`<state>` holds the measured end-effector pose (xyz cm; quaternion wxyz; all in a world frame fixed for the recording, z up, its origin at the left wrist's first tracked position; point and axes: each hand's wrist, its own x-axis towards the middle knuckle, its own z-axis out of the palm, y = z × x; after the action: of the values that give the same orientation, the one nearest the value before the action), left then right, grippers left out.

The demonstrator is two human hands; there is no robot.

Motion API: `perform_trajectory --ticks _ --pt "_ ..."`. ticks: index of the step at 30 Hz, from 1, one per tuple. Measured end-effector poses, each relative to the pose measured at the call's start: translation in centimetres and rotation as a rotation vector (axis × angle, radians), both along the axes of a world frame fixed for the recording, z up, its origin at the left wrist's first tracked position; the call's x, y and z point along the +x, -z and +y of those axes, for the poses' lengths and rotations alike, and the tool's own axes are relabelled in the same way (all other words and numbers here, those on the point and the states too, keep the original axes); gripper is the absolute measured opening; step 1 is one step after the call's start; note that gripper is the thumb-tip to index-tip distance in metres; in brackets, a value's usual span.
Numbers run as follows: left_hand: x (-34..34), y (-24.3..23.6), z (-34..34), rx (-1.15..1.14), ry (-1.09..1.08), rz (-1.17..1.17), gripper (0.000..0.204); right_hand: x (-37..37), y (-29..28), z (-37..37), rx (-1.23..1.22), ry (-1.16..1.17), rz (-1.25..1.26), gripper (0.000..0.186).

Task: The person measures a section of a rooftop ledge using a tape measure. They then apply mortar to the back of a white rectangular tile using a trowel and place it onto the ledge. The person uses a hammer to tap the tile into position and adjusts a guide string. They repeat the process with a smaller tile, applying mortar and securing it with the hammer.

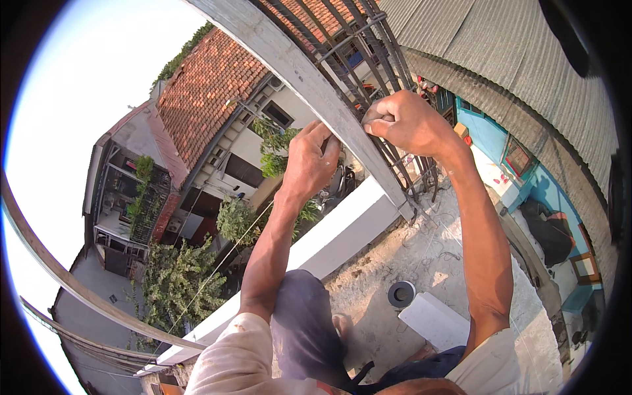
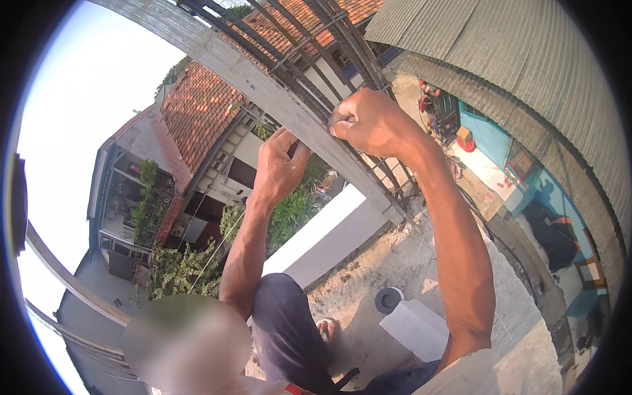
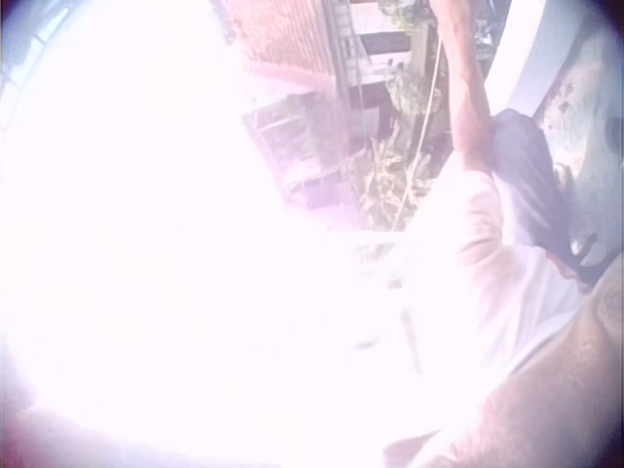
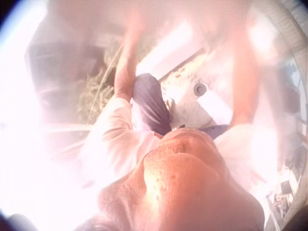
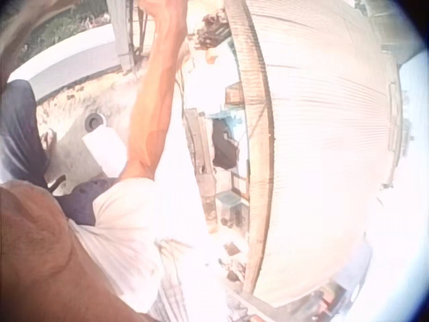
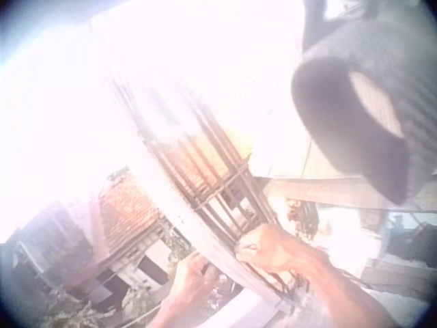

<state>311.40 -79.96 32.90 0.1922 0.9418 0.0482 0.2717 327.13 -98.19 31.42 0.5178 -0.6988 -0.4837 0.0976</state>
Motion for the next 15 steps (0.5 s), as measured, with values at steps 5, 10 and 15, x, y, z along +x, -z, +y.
perform_trajectory --ticks 5,10,15 --pt "-0.1 -3.8 0.1 0.080 -0.051 -0.157 0.020 -1.7 -3.3 0.9 0.205 0.180 -0.007 0.033" --pt "-0.3 -7.7 0.6 0.095 0.019 -0.304 0.018 -3.5 -7.0 1.0 0.157 0.309 -0.092 0.026" --pt "-0.7 -10.6 1.0 0.105 0.071 -0.389 0.018 -3.6 -9.7 0.9 0.194 0.389 -0.305 0.024"
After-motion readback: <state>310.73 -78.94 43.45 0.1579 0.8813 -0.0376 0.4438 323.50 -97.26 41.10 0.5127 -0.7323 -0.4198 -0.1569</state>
